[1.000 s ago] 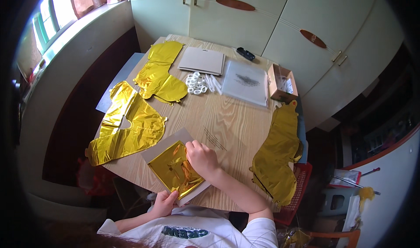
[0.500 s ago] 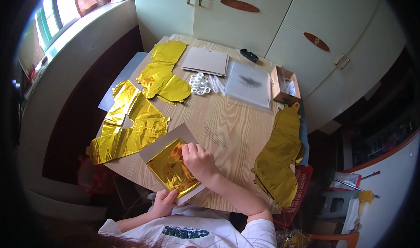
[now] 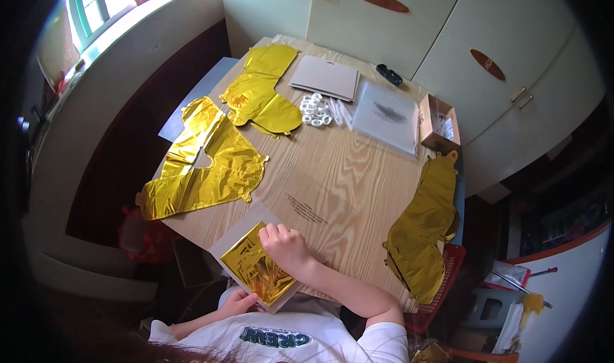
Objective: Folding gold foil balloons and placing them into individual packaging sleeves with paper inserts.
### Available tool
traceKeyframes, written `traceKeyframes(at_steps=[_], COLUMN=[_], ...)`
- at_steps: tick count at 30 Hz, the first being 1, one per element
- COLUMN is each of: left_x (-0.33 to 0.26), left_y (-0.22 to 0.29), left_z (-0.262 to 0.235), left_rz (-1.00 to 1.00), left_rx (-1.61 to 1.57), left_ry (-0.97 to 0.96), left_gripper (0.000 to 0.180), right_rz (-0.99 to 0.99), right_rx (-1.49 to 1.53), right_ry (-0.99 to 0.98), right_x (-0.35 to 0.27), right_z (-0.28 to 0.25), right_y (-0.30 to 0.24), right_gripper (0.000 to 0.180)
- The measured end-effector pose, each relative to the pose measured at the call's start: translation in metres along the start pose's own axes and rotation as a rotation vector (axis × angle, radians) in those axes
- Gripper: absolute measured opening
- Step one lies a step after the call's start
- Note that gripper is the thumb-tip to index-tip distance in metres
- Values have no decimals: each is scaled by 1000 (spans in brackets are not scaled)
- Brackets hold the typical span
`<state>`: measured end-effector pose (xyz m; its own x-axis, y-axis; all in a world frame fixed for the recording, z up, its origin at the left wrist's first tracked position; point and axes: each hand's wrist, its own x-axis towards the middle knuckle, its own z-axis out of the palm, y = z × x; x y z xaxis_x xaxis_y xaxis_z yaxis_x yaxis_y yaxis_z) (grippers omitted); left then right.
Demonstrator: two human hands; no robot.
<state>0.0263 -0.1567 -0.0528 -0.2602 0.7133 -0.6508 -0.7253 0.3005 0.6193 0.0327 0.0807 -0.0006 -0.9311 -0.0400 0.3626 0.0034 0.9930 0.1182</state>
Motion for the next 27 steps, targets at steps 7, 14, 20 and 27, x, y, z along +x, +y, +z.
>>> traceKeyframes(at_steps=[7, 14, 20, 27], left_x=[-1, 10, 12, 11], left_y=[11, 13, 12, 14], left_z=[-10, 7, 12, 15], left_rz=[131, 116, 122, 133], left_rx=[-80, -101, -90, -133], left_ry=[-20, -13, 97, 113], left_gripper=[31, 33, 33, 32], right_rz=[-3, -1, 68, 88], right_rx=[0, -13, -99, -92], right_ry=[4, 21, -7, -70], right_x=[-3, -2, -6, -25], right_z=[-1, -1, -11, -24], right_y=[-6, -3, 5, 4], right_gripper=[9, 9, 8, 9])
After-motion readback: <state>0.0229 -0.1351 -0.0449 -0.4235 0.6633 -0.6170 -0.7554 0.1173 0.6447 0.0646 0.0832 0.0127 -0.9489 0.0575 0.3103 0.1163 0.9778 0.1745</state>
